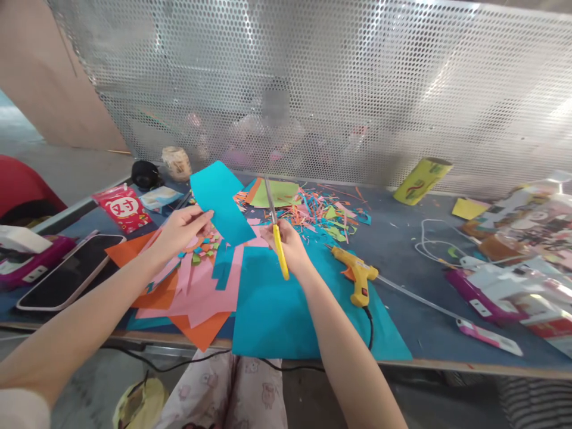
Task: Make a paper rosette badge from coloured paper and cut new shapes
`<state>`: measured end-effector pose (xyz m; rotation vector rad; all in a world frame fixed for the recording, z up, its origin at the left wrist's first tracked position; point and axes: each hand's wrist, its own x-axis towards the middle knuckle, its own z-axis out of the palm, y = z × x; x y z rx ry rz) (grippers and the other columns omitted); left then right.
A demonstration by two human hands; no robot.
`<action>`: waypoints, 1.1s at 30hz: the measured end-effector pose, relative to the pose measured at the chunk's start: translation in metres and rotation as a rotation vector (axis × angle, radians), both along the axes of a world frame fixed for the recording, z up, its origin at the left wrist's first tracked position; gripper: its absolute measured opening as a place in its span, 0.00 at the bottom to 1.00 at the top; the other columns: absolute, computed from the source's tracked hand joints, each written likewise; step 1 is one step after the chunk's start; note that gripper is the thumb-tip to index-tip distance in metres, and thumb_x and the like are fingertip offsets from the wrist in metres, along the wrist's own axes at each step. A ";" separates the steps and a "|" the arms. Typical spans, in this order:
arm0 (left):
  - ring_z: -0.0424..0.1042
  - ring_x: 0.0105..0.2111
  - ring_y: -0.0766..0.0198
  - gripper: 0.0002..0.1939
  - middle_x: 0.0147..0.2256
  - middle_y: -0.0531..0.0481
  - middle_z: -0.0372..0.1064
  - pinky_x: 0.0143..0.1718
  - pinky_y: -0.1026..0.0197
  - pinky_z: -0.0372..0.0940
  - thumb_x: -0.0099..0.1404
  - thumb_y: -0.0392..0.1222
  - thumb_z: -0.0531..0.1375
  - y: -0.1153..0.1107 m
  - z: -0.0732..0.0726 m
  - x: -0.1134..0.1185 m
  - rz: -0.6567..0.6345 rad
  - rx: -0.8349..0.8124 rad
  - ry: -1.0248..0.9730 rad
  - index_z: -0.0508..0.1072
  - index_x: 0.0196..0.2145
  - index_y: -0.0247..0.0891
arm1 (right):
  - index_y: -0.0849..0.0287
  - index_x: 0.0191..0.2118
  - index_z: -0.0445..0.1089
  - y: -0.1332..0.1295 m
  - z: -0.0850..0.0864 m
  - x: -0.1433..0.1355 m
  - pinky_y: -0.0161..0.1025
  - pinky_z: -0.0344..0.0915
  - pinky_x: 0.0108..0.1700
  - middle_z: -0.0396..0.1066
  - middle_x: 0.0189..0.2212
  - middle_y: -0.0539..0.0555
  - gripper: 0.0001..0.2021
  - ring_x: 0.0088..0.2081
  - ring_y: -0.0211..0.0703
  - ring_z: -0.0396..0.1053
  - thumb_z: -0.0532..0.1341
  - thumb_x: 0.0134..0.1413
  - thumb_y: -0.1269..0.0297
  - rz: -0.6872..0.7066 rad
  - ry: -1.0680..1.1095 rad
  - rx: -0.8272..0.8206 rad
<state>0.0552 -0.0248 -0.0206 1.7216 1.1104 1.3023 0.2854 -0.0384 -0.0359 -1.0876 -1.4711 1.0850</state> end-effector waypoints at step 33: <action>0.60 0.17 0.72 0.21 0.15 0.56 0.57 0.19 0.66 0.55 0.56 0.50 0.63 0.013 0.005 -0.016 -0.028 0.072 -0.451 0.61 0.16 0.36 | 0.57 0.26 0.60 -0.003 -0.015 0.005 0.35 0.56 0.26 0.62 0.24 0.48 0.18 0.26 0.38 0.60 0.63 0.42 0.47 0.124 -0.471 0.006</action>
